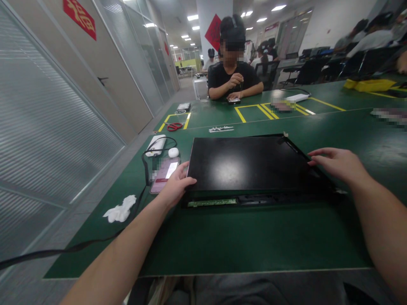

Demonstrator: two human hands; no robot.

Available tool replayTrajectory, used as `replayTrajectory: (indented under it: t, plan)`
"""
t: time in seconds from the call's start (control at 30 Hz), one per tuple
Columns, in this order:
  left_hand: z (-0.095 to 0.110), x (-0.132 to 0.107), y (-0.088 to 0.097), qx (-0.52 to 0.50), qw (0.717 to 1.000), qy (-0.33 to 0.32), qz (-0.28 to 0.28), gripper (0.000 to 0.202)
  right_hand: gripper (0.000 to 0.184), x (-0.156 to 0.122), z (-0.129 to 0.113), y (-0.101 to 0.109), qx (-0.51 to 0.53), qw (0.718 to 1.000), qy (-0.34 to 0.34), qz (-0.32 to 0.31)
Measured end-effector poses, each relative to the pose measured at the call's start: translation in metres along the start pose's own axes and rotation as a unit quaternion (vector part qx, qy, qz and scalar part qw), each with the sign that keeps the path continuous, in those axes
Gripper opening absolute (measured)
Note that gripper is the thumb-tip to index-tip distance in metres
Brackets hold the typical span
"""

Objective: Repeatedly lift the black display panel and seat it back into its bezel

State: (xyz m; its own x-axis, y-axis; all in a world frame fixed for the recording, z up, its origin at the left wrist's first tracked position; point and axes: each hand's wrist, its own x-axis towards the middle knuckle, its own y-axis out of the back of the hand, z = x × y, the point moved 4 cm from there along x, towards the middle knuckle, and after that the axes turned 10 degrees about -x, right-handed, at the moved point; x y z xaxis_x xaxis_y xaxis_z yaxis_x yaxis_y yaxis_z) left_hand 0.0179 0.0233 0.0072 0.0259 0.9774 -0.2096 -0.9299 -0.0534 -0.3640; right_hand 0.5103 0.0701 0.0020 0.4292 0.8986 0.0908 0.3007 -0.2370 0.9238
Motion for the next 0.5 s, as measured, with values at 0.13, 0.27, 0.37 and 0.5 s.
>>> replayTrajectory:
  t: [0.13,0.27,0.37,0.5]
  plan:
    - [0.000,0.001,0.000,-0.002,1.000,-0.004,-0.011,0.072,0.028,0.004,0.005,-0.003,0.001,1.000,-0.001,-0.011]
    - [0.000,0.000,-0.001,0.007,1.000,0.001,-0.004,0.074,0.030,0.013,0.012,-0.007,-0.006,1.000,0.017,-0.007]
    - [0.000,0.000,-0.001,0.019,1.000,0.005,0.002,0.076,0.031,0.017,0.016,-0.009,-0.017,1.000,0.019,-0.005]
    - [0.000,0.000,-0.002,0.024,1.000,0.003,0.000,0.078,0.033,0.015,0.013,-0.008,-0.018,1.000,0.019,-0.015]
